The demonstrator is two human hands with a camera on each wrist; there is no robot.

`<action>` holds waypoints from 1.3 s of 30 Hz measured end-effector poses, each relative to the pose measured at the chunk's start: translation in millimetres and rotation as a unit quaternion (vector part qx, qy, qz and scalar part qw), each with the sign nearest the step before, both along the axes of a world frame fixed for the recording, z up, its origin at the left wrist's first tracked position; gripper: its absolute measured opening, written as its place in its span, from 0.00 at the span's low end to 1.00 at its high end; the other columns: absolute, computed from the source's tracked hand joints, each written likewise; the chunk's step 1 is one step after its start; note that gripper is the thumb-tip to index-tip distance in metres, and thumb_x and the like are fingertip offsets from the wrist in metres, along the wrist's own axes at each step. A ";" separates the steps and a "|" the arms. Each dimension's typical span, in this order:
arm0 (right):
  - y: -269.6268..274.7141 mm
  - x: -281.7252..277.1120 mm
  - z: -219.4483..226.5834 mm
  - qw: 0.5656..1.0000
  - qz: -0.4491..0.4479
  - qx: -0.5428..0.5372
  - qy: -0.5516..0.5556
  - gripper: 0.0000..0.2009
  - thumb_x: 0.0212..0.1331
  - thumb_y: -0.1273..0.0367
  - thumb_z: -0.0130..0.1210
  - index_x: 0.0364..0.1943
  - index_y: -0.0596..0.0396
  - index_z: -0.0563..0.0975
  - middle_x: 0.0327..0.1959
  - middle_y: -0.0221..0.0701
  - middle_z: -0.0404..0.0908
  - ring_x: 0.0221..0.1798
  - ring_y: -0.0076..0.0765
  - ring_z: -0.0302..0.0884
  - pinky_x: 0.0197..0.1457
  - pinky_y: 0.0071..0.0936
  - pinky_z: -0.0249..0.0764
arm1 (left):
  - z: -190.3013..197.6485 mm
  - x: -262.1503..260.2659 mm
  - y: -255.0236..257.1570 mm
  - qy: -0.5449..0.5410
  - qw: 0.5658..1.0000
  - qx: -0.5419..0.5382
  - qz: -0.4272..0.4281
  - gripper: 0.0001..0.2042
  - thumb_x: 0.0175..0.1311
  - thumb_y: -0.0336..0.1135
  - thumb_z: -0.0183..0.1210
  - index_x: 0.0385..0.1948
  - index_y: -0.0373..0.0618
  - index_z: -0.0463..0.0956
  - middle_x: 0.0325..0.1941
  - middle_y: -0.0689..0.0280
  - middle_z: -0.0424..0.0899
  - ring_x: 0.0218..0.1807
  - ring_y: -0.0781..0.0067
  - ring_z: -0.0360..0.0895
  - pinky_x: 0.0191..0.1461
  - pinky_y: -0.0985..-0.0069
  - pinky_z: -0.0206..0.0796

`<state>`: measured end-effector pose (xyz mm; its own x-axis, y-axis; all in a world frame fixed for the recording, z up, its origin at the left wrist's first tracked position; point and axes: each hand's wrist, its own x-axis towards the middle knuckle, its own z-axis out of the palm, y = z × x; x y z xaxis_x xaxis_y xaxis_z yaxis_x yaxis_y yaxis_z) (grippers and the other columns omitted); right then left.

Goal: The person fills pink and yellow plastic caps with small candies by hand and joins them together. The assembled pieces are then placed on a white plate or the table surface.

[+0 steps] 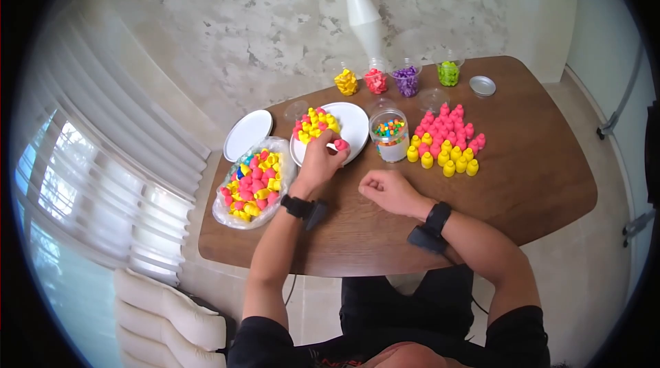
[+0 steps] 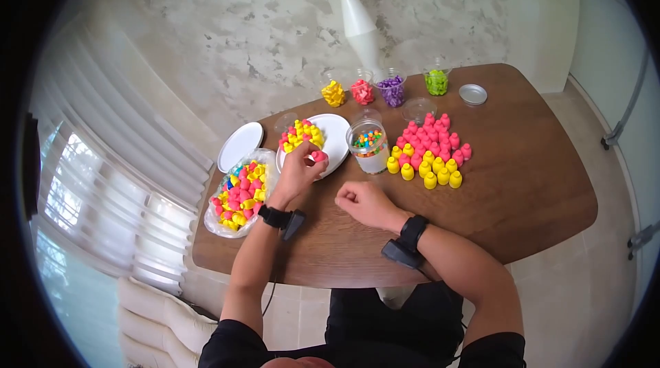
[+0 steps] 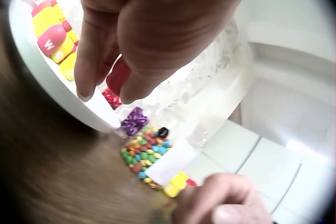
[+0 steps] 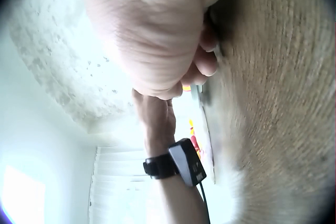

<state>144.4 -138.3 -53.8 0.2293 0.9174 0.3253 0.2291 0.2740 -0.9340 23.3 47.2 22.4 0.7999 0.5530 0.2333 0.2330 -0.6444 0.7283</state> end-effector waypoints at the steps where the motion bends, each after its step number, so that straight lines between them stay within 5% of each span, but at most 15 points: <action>1: 0.7 0.2 0.1 1.000 -0.017 -0.002 0.014 0.09 0.69 0.68 0.62 0.45 0.60 0.80 0.30 0.26 0.82 0.29 0.17 0.78 0.32 0.20 0.74 | -1.9 -2.1 -13.4 -0.033 0.999 -0.017 -0.009 0.09 0.63 0.27 0.67 0.41 0.36 0.77 0.32 0.61 0.84 0.34 0.76 0.85 0.32 0.75 0.75; 3: 1.1 1.6 6.8 0.998 -0.048 -0.010 0.039 0.12 0.70 0.70 0.62 0.51 0.60 0.76 0.31 0.22 0.78 0.30 0.12 0.75 0.31 0.15 0.71 | 0.1 -7.6 -40.8 -0.042 0.998 -0.041 -0.031 0.10 0.60 0.26 0.67 0.40 0.36 0.77 0.32 0.60 0.84 0.34 0.74 0.83 0.36 0.74 0.75; 6: 0.8 1.1 11.2 0.997 -0.065 -0.007 0.041 0.17 0.65 0.66 0.67 0.49 0.62 0.74 0.26 0.27 0.79 0.29 0.18 0.76 0.33 0.24 0.74 | -16.9 -11.0 -56.3 -0.023 0.997 0.002 -0.070 0.11 0.55 0.25 0.69 0.37 0.35 0.77 0.31 0.55 0.83 0.35 0.65 0.83 0.40 0.69 0.74; 8: 0.3 -0.7 12.4 0.996 -0.081 -0.016 0.031 0.16 0.63 0.66 0.69 0.44 0.61 0.75 0.26 0.26 0.79 0.29 0.17 0.75 0.32 0.22 0.73 | -21.1 -13.7 -58.4 -0.041 0.996 0.014 -0.078 0.11 0.53 0.24 0.70 0.36 0.35 0.78 0.32 0.53 0.83 0.34 0.60 0.83 0.39 0.67 0.74; 9: 1.6 -0.3 11.6 0.996 -0.086 -0.022 0.023 0.16 0.62 0.66 0.70 0.43 0.61 0.75 0.26 0.26 0.79 0.29 0.16 0.75 0.32 0.22 0.73 | -21.7 -16.4 -56.7 -0.034 0.996 0.019 -0.079 0.11 0.55 0.24 0.70 0.37 0.36 0.80 0.31 0.59 0.83 0.32 0.72 0.79 0.38 0.70 0.74; 13: 8.8 0.7 4.6 0.994 -0.096 -0.038 0.046 0.12 0.64 0.69 0.70 0.38 0.61 0.77 0.25 0.25 0.80 0.28 0.13 0.75 0.30 0.19 0.72 | -23.6 -20.1 -56.0 -0.035 0.993 0.047 -0.105 0.12 0.56 0.29 0.71 0.36 0.34 0.80 0.32 0.52 0.83 0.32 0.56 0.82 0.39 0.65 0.74; 16: 9.1 2.0 5.7 0.991 -0.099 -0.075 0.040 0.08 0.66 0.71 0.67 0.35 0.60 0.78 0.26 0.26 0.82 0.29 0.14 0.78 0.30 0.17 0.73 | -29.1 -21.5 -53.4 -0.027 0.993 0.002 -0.113 0.12 0.56 0.30 0.72 0.36 0.34 0.80 0.31 0.52 0.83 0.32 0.55 0.82 0.39 0.64 0.74; 26: 4.0 6.3 20.1 0.981 -0.090 -0.128 0.114 0.09 0.73 0.65 0.60 0.43 0.59 0.80 0.28 0.25 0.82 0.25 0.14 0.76 0.27 0.14 0.72 | -31.6 -23.0 -46.4 0.003 0.974 -0.193 -0.118 0.09 0.63 0.28 0.72 0.37 0.34 0.81 0.28 0.66 0.85 0.30 0.84 0.80 0.33 0.78 0.74; 39: 2.8 12.0 20.6 0.977 -0.069 -0.081 0.185 0.10 0.73 0.66 0.61 0.47 0.58 0.79 0.32 0.25 0.82 0.28 0.14 0.76 0.30 0.14 0.73 | -38.0 -16.6 -45.9 -0.053 0.947 -0.298 -0.111 0.16 0.69 0.28 0.67 0.56 0.32 0.81 0.38 0.64 0.89 0.36 0.83 0.84 0.41 0.81 0.79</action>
<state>156.4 -135.6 -33.2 0.4283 0.9023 0.0502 -0.1084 0.1065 -0.9884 6.7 1.3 -15.7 0.9012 0.4330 0.0187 0.0447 -0.1358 0.9897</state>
